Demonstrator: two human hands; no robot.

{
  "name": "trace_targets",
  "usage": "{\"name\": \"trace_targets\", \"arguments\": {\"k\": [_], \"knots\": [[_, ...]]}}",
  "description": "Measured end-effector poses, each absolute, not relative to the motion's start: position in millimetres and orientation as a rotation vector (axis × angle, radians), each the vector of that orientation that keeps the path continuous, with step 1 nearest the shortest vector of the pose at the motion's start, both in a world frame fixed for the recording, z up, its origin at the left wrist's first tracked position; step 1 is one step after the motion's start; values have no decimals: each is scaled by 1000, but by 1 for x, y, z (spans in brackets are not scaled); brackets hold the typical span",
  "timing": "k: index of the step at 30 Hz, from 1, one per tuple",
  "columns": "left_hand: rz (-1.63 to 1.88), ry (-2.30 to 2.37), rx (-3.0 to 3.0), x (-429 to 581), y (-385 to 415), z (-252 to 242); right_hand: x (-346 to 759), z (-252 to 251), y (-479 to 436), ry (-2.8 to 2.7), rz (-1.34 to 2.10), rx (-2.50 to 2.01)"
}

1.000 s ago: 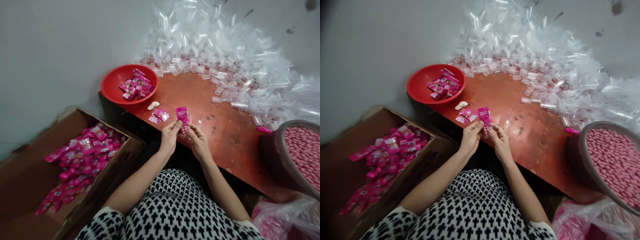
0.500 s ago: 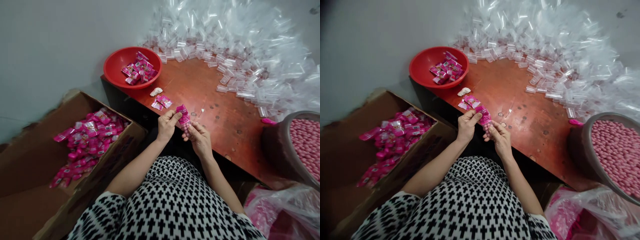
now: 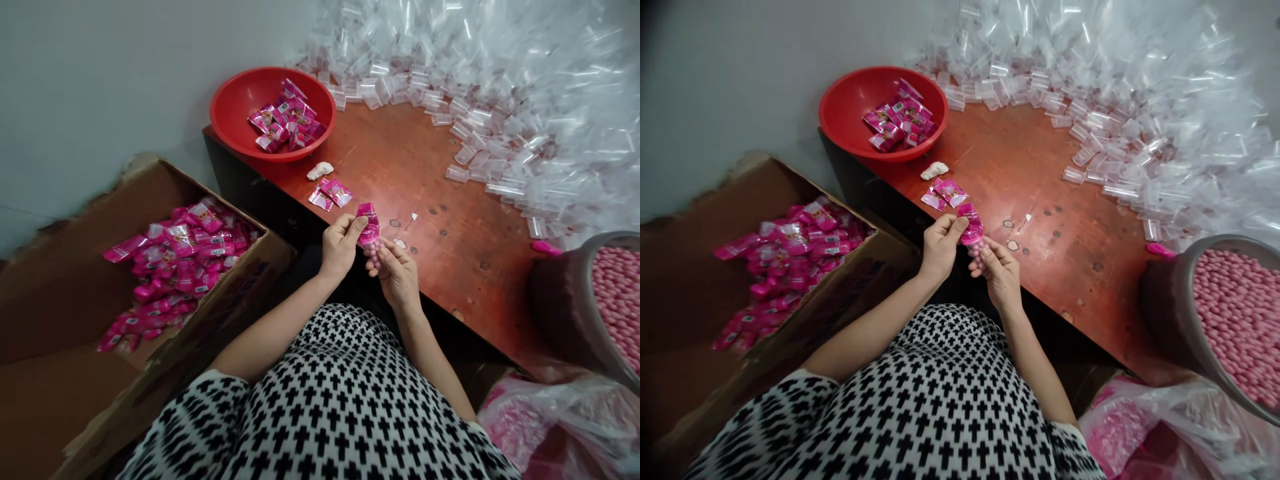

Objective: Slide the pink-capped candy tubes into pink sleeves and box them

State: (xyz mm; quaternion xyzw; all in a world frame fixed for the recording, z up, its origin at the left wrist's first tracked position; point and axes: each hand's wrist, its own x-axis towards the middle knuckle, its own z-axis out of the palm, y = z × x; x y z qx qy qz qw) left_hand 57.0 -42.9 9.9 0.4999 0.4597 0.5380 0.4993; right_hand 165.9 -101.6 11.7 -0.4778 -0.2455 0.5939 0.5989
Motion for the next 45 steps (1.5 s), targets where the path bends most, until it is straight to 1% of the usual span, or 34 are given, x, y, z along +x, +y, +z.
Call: {"name": "trace_targets", "arguments": {"k": [6,12,14,16,20,23,28,31,37,42,45], "knots": [[1404,1271,1355,67,-51,4,164,9,-98,-543,1352,-1076],[1489,1300,1521,66,-50,8,167,13,-96,-643,1485,-1024],[1489,1284,1556,64,-50,9,168,12,-93,-665,1476,-1039],[1439,1240,1528,63,-51,11,169,11,-90,-656,1399,-1040],[1229,1094,1390,67,-56,12,164,10,-82,-534,1188,-979],[1139,1042,1407,75,-61,10,158,10,-79,-459,1130,-972],[1122,1142,1460,82,-63,7,156,2,-83,-484,1038,-1052],[1101,1116,1455,78,-60,7,170,1,-84,-575,1041,-1082],[1060,1012,1564,75,-55,11,204,19,-64,-761,1039,-1072],[1094,975,1567,85,-39,2,219,28,-50,-626,827,-1126],[997,1049,1631,92,-21,-4,229,27,-50,-595,800,-1164]]}}
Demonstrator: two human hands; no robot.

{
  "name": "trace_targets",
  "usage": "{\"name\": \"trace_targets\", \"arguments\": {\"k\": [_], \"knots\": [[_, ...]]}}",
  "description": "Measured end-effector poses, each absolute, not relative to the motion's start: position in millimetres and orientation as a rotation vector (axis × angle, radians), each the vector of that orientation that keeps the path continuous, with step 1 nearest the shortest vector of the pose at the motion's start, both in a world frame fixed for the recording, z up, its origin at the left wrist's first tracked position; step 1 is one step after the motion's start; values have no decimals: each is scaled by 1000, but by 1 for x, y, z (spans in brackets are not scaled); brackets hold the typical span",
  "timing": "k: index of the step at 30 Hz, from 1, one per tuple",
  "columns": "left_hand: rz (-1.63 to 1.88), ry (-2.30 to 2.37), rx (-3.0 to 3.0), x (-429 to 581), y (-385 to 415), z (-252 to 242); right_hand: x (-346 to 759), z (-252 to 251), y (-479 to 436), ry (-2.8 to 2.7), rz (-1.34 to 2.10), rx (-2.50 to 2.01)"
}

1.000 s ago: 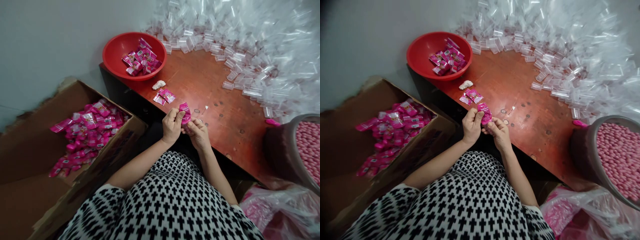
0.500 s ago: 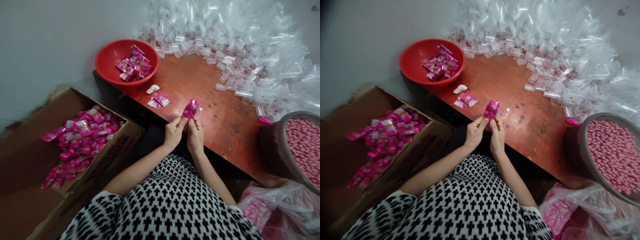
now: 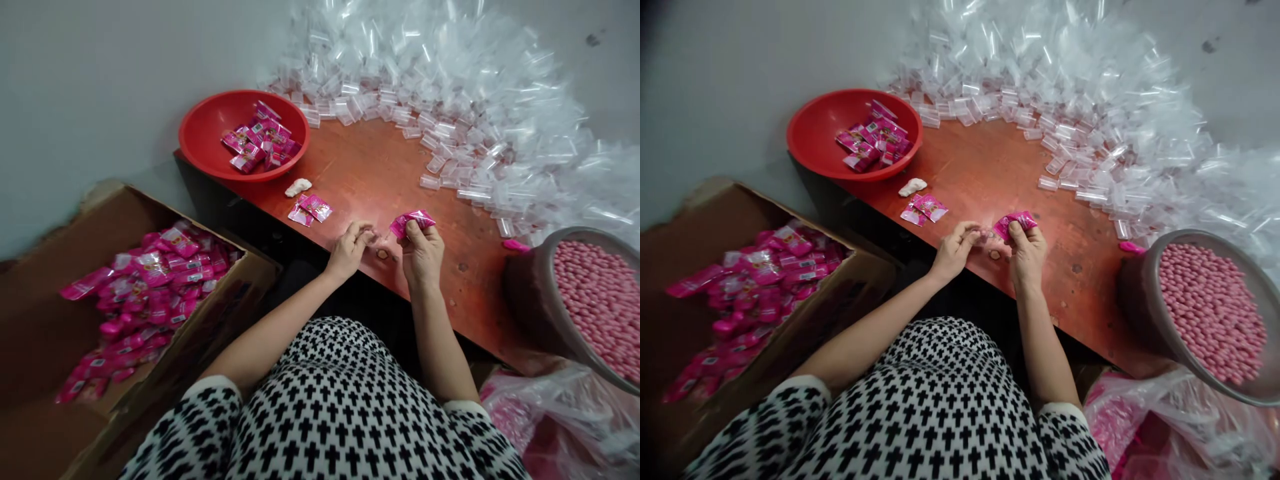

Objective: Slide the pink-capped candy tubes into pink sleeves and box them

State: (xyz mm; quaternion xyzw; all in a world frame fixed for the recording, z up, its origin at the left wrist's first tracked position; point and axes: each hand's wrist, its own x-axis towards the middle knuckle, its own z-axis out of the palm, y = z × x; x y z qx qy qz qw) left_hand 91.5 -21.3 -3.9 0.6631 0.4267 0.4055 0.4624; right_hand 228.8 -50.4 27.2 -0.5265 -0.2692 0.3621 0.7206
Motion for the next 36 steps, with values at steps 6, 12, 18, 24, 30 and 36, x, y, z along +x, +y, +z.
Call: {"name": "trace_targets", "arguments": {"k": [6,12,18,24,30,36], "knots": [[930,1078,1747,97,-4,-15,238,24,-60,-556,759,-1170],[979,936,1846,95,-8,-27,231,21,-63,-533,809,-1190],[966,918,1865,92,-5,-27,230,19,-66,-524,816,-1192],[1001,923,1903,88,-5,-25,228,18,-68,-481,830,-1169],[1300,1027,1743,83,-35,3,220,27,-74,-489,857,-1153],[1108,875,1307,98,-56,16,204,33,-86,-502,895,-1152]]}}
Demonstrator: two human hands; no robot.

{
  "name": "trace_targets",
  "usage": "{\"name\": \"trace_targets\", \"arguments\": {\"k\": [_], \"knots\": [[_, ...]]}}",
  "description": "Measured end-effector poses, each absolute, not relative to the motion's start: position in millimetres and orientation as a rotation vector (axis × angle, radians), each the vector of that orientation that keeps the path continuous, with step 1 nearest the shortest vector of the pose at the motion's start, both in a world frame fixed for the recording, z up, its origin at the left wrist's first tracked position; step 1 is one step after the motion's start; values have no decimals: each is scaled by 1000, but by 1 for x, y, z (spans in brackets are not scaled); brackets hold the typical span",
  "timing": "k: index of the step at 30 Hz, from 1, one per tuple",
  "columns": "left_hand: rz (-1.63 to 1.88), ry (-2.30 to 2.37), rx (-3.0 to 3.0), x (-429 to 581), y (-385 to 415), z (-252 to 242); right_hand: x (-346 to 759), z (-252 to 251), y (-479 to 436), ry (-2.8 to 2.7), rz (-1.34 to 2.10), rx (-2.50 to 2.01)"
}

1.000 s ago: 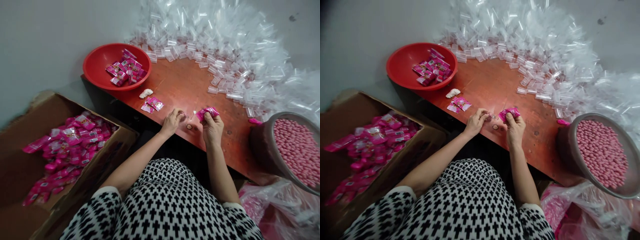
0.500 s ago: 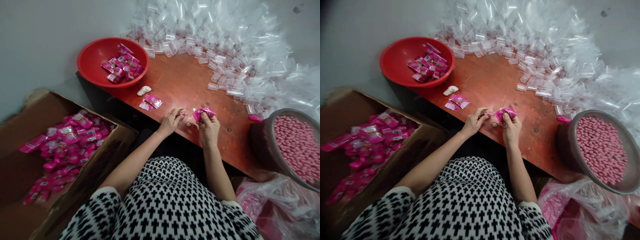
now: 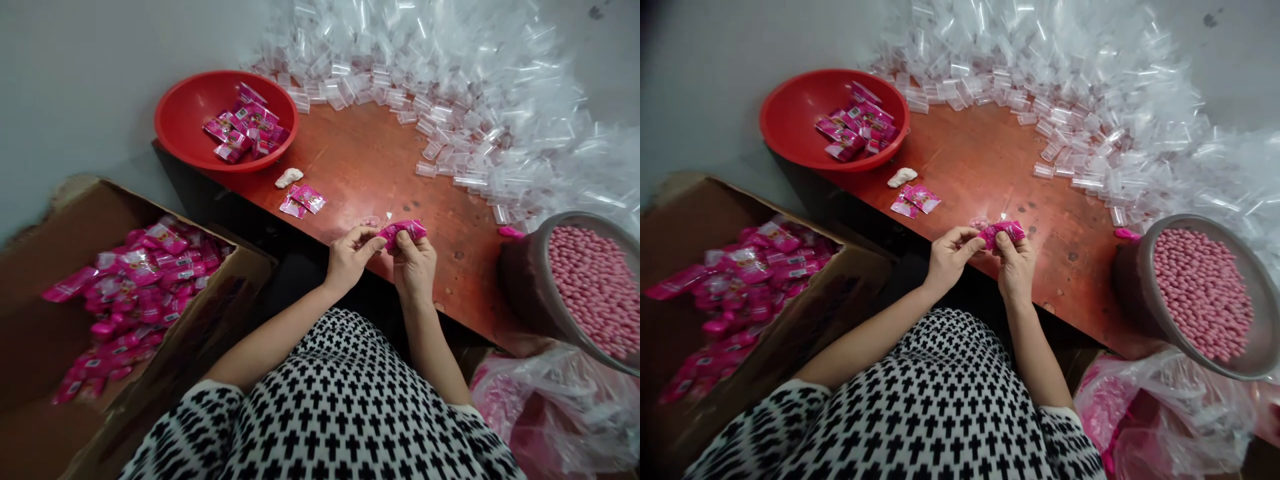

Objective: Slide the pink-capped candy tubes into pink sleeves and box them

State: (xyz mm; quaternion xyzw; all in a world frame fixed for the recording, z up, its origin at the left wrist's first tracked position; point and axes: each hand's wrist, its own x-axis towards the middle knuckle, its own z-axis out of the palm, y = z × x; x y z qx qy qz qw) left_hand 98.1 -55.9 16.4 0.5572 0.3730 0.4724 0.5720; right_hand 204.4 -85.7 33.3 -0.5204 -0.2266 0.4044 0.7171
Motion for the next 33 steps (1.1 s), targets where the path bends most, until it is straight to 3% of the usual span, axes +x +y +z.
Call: {"name": "trace_targets", "arguments": {"k": [10,19,23,29,33], "knots": [[999,848,795,104,-65,16,191,14,-88,-472,763,-1186],[1182,993,1326,79,-73,21,205,26,-94,-327,919,-1108],[1237,1025,880,70,-74,9,252,16,-101,-355,650,-1263],[994,816,469,79,-70,1,301,0,-105,-949,108,-2139],[988,774,463,83,-67,5,289,23,-104,-1103,-122,-2043]]}}
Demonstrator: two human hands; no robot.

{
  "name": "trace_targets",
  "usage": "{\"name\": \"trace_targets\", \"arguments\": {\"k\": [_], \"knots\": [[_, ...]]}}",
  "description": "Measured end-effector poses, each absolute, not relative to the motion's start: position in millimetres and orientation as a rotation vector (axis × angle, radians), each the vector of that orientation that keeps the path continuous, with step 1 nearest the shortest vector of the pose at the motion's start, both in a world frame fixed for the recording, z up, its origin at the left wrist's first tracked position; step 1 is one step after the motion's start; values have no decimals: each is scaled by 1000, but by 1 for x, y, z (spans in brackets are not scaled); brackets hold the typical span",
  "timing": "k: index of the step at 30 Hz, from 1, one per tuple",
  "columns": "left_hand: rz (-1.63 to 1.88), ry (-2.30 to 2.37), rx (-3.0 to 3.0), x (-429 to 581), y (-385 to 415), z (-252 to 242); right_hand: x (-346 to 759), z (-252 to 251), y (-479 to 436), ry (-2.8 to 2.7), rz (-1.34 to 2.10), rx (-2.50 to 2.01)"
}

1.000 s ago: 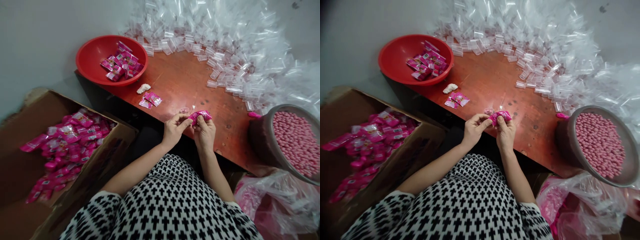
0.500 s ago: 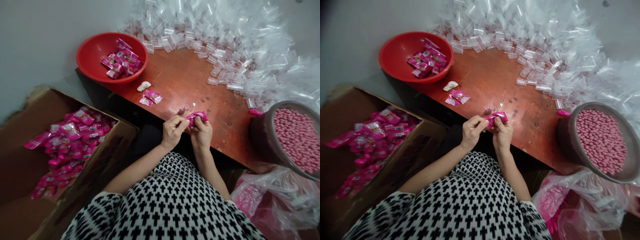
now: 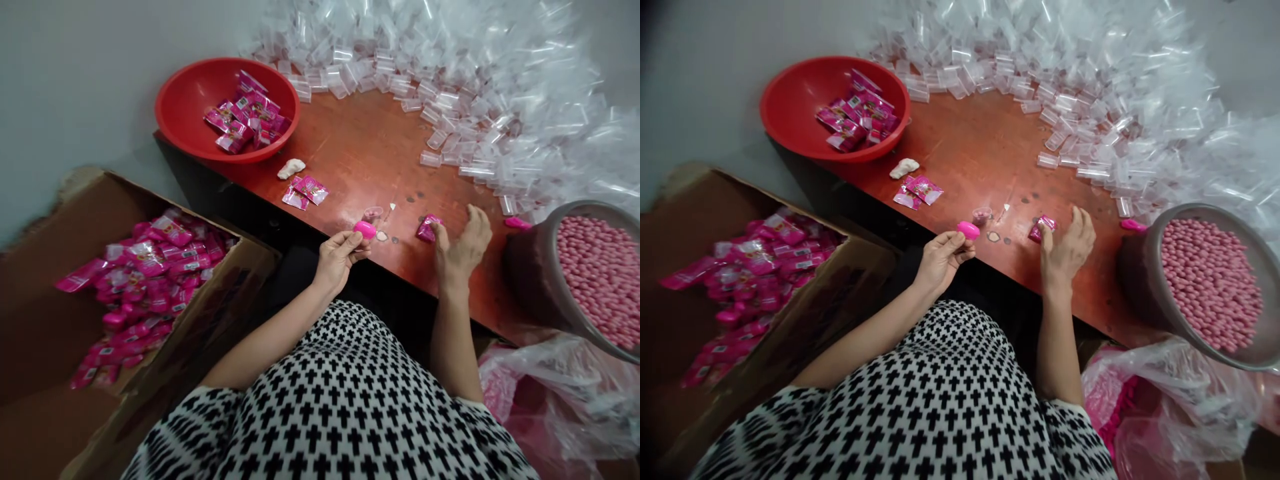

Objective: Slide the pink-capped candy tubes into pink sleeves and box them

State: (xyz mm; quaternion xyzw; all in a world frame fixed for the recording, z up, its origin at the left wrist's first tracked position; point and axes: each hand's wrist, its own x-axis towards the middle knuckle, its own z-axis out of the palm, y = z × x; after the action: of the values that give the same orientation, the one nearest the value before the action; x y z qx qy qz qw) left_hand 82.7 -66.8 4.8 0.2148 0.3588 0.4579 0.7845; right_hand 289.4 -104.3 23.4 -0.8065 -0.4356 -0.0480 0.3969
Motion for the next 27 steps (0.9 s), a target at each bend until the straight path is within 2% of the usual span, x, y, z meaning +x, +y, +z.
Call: {"name": "trace_targets", "arguments": {"k": [2,6,9,13,17,21,27], "knots": [[993,769,499,84,-66,6,271,36,-104,-1168,97,-1828],[1012,793,657,88,-66,7,238,43,-98,-1273,795,-1448],[987,790,805,89,-67,9,231,35,-91,-1347,990,-1368],[1072,935,1214,83,-62,8,242,28,-82,-1424,955,-1394],[1219,1212,1756,80,-42,-7,259,35,-65,-1524,645,-1403],[1050,1236,2075,90,-19,-23,266,41,-43,-1846,396,-1386],[906,1230,2229,99,-7,-27,267,30,-23,-2104,335,-1322]]}}
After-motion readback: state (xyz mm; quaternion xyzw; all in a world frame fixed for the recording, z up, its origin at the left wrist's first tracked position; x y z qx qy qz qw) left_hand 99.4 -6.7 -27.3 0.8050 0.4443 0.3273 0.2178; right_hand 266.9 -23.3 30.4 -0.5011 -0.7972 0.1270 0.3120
